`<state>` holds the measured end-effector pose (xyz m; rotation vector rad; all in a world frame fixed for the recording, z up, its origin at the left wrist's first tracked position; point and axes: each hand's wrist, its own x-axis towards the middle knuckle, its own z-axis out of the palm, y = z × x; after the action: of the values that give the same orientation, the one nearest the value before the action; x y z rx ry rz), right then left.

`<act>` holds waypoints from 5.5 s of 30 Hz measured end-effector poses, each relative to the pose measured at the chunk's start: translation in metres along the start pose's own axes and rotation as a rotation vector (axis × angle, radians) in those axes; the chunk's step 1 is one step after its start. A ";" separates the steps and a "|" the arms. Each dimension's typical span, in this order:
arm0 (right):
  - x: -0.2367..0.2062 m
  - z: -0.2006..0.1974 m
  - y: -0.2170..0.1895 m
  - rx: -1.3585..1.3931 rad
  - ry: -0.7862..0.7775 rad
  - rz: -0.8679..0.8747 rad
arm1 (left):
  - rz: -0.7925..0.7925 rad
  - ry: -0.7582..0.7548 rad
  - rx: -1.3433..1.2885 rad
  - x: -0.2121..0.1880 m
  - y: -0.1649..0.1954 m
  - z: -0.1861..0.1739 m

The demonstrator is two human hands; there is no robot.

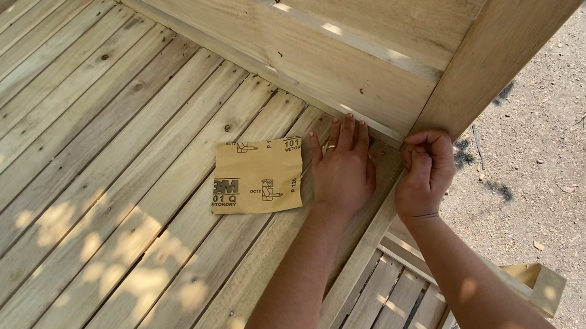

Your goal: The person sands a slatted wooden bench outdoors, first rubbing sandpaper along the edge and seat slats, then switching to a black sanding block to sand the side rails, corner post, and back panel, working over different surfaces of the furniture.

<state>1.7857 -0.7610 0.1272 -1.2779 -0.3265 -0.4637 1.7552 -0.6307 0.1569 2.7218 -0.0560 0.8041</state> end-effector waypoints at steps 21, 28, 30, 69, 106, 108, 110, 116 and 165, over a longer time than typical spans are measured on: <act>0.002 -0.001 0.003 -0.096 -0.031 0.006 | -0.011 0.029 -0.142 0.022 -0.008 0.049; 0.005 0.004 0.005 -0.265 0.009 -0.034 | -0.054 -0.053 -0.154 0.025 -0.012 0.018; 0.005 0.005 0.002 -0.231 0.023 -0.004 | -0.316 0.215 -0.353 0.024 -0.003 -0.004; 0.004 0.006 -0.011 -0.446 -0.032 -0.053 | 0.175 -0.577 -0.090 -0.036 -0.043 -0.018; 0.010 0.006 -0.005 -0.483 -0.077 -0.041 | -0.036 -0.384 -0.176 -0.019 -0.011 0.033; 0.010 0.007 -0.005 -0.467 -0.083 -0.112 | 0.113 -0.431 -0.212 -0.025 -0.009 0.031; 0.009 0.007 -0.005 -0.474 -0.082 -0.104 | 0.222 -0.535 -0.221 -0.029 -0.026 0.023; 0.009 0.006 -0.006 -0.498 -0.078 -0.024 | -0.013 -0.422 -0.108 -0.017 -0.055 0.014; 0.015 0.004 0.005 -0.211 -0.055 0.008 | 0.174 -0.726 0.053 -0.024 -0.008 -0.011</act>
<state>1.8008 -0.7585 0.1314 -1.4987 -0.3248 -0.4655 1.7300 -0.6210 0.1506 2.9339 -0.4321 -0.1857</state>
